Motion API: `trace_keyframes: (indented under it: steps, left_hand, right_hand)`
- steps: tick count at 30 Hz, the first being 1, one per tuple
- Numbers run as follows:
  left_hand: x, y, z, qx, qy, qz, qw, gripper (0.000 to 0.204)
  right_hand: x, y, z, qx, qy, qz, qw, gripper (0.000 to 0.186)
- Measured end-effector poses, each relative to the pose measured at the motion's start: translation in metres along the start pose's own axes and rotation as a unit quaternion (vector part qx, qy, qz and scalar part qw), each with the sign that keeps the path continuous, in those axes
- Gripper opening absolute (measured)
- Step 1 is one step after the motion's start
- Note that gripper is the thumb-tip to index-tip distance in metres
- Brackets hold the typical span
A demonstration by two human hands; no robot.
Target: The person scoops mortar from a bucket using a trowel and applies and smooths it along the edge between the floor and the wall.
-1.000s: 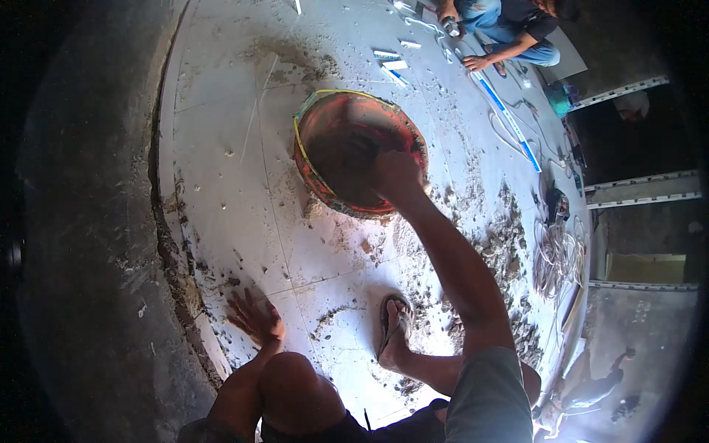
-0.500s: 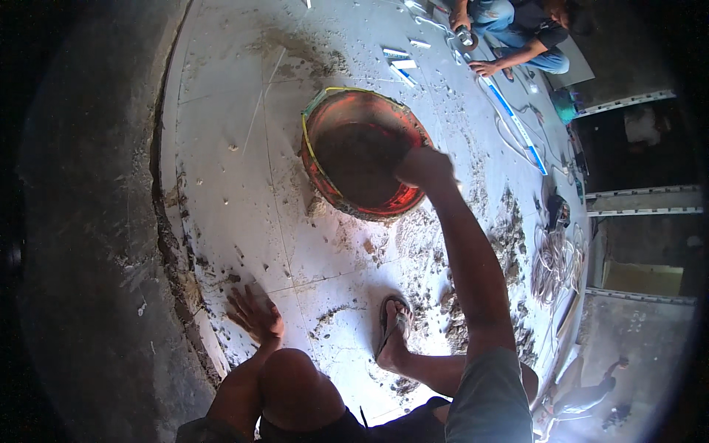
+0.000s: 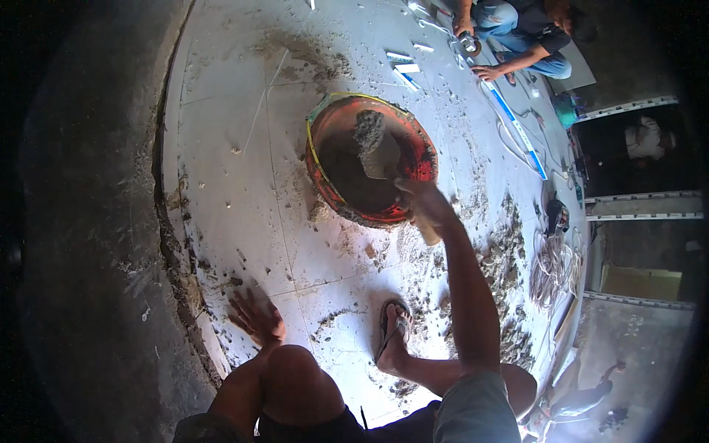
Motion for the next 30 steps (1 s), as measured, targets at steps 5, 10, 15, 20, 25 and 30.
trace_keyframes:
  steps: [5, 10, 15, 20, 25, 30]
  left_hand:
    - [0.007, -0.001, 0.001, -0.005, -0.001, -0.002, 1.000, 0.079]
    - [0.007, -0.005, 0.003, 0.001, -0.003, 0.009, 1.000, 0.078]
    - [0.001, -0.011, 0.006, 0.007, 0.014, -0.020, 1.000, 0.079]
    - [-0.010, -0.013, 0.004, 0.004, -0.015, 0.028, 0.999, 0.087]
    - [0.013, -0.013, 0.000, -0.080, 0.019, 0.051, 0.995, 0.080]
    - [-0.017, -0.008, 0.000, -0.015, 0.018, -0.015, 1.000, 0.077]
  right_hand:
    - [0.010, -0.007, 0.002, 0.071, 0.020, -0.049, 0.996, 0.029]
    - [0.005, -0.025, 0.025, 0.084, -0.006, -0.072, 0.994, 0.037]
    - [0.014, -0.043, 0.033, 0.037, 0.036, -0.098, 0.994, 0.042]
    - [0.027, -0.083, 0.051, -0.101, 0.052, -0.355, 0.928, 0.039]
    - [0.035, -0.147, 0.068, -0.164, 0.062, -0.342, 0.923, 0.044]
    - [0.041, -0.200, 0.072, -0.219, 0.021, -0.371, 0.902, 0.047]
Point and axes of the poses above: each hand's wrist, its own z-axis away from the middle knuckle, its own y-axis out of the back of the hand, x = y × z, the point moved 2 cm from there along -z, towards the middle knuckle
